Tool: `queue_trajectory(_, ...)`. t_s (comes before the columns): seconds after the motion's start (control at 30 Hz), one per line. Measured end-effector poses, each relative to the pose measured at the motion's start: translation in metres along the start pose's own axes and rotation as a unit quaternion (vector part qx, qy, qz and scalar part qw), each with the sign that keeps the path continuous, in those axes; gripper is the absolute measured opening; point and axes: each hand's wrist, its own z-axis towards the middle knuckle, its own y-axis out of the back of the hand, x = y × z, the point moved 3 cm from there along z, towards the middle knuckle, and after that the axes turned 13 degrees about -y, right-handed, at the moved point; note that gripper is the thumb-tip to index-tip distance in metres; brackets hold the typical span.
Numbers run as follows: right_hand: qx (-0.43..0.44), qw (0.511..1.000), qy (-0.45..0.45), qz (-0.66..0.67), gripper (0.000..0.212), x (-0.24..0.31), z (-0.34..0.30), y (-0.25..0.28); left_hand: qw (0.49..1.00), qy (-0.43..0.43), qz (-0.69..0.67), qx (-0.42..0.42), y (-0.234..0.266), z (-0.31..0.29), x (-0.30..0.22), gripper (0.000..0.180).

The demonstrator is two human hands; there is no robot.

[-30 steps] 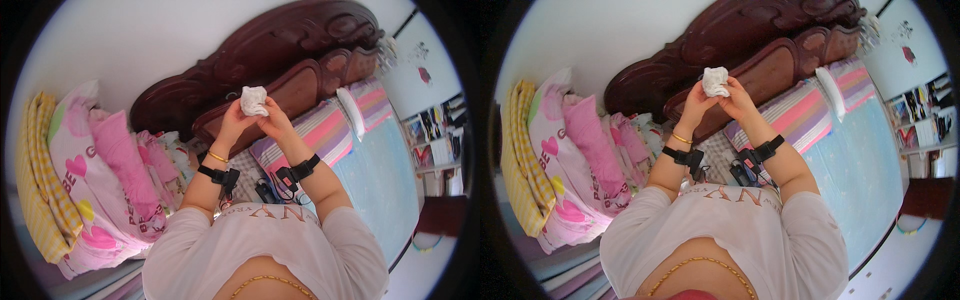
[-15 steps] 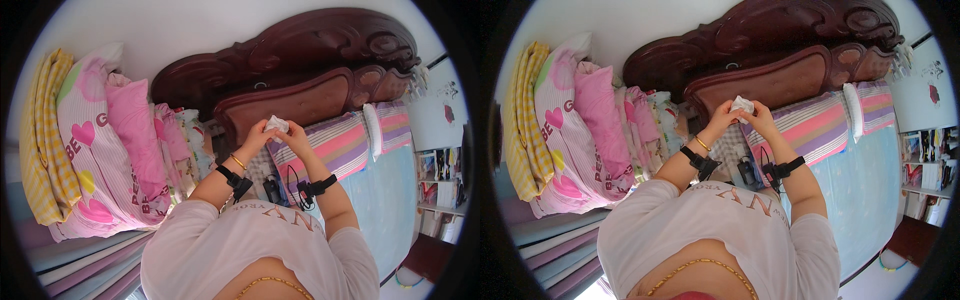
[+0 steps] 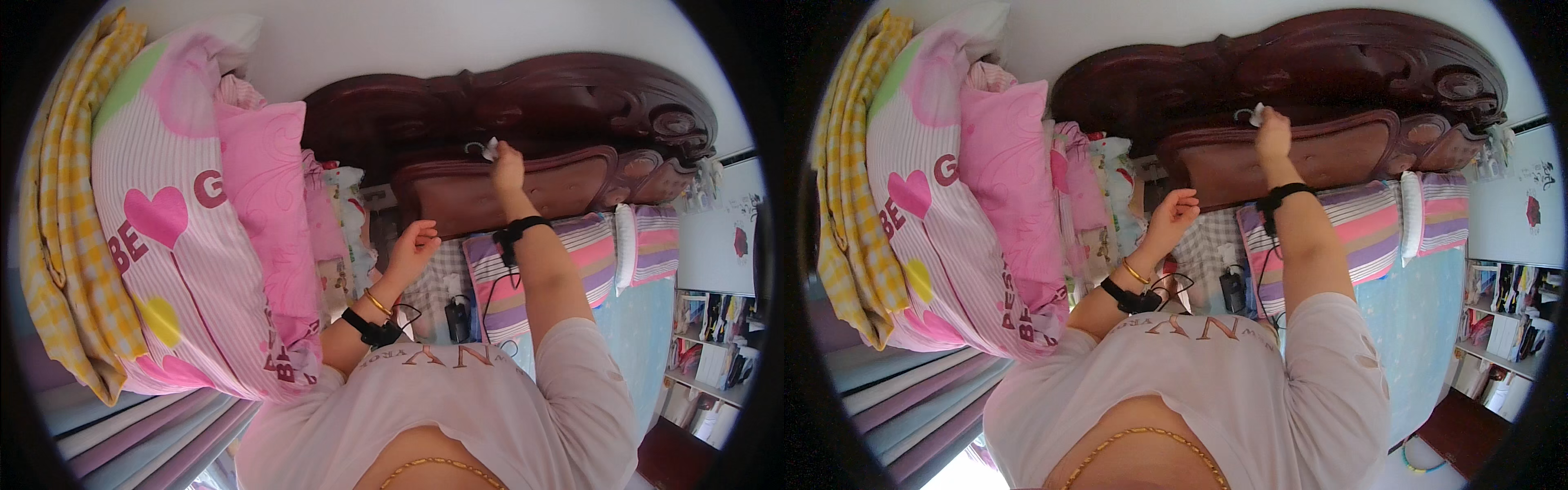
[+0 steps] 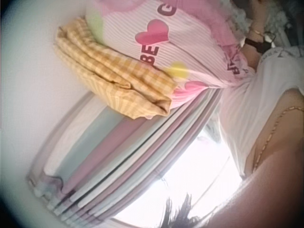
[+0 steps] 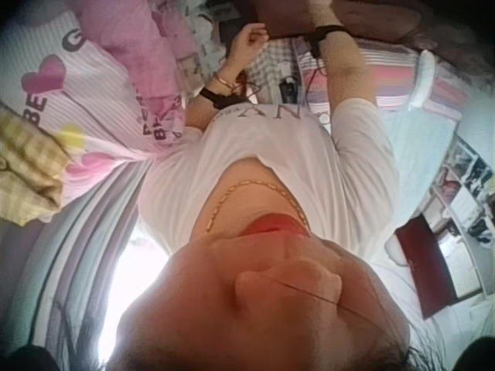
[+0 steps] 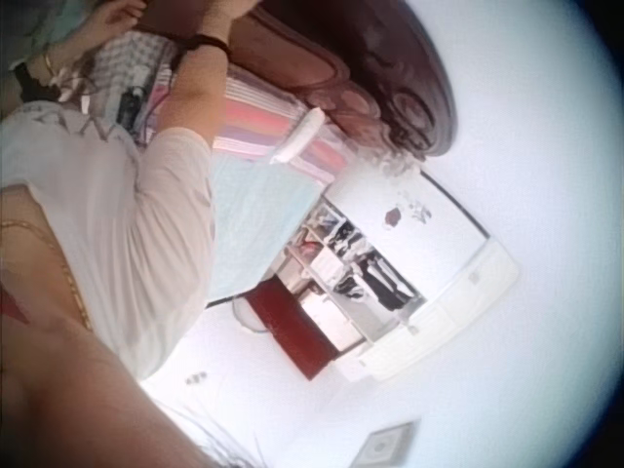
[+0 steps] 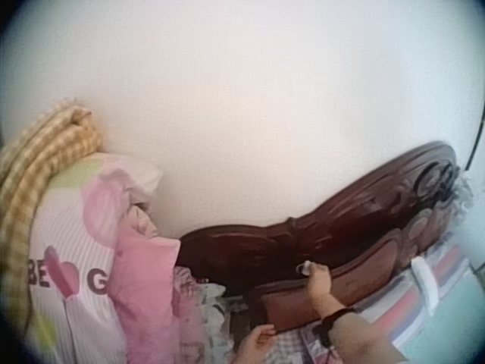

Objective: The person wipes the headboard of a bed with a cloth, then puts away a pair of scissors into a drawer in another room before returning to continue wiping the headboard and adjusting pillows.

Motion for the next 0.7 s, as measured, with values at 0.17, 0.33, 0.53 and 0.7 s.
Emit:
queue_trajectory(0.17, -0.064, 0.982, 0.147, 0.098, 0.009, 0.122, -0.056, -0.023, 0.998, -0.021, 0.012, -0.065, 0.029, -0.004, -0.009, 0.025)
queue_trajectory(0.33, 0.010, 0.957, 0.234, 0.168, 0.016, 0.142, -0.089, -0.030, 0.990, -0.064, 0.034, -0.120, 0.044, 0.017, -0.008, 0.022)
queue_trajectory(0.53, 0.003, 0.943, 0.134, 0.306, 0.032, 0.084, -0.128, -0.012, 0.948, -0.125, 0.258, -0.139, 0.047, 0.045, -0.005, 0.039)
queue_trajectory(0.7, -0.156, 0.913, -0.197, 0.321, 0.037, -0.066, -0.088, 0.018, 0.836, -0.113, 0.536, -0.036, 0.029, 0.096, -0.010, 0.073)
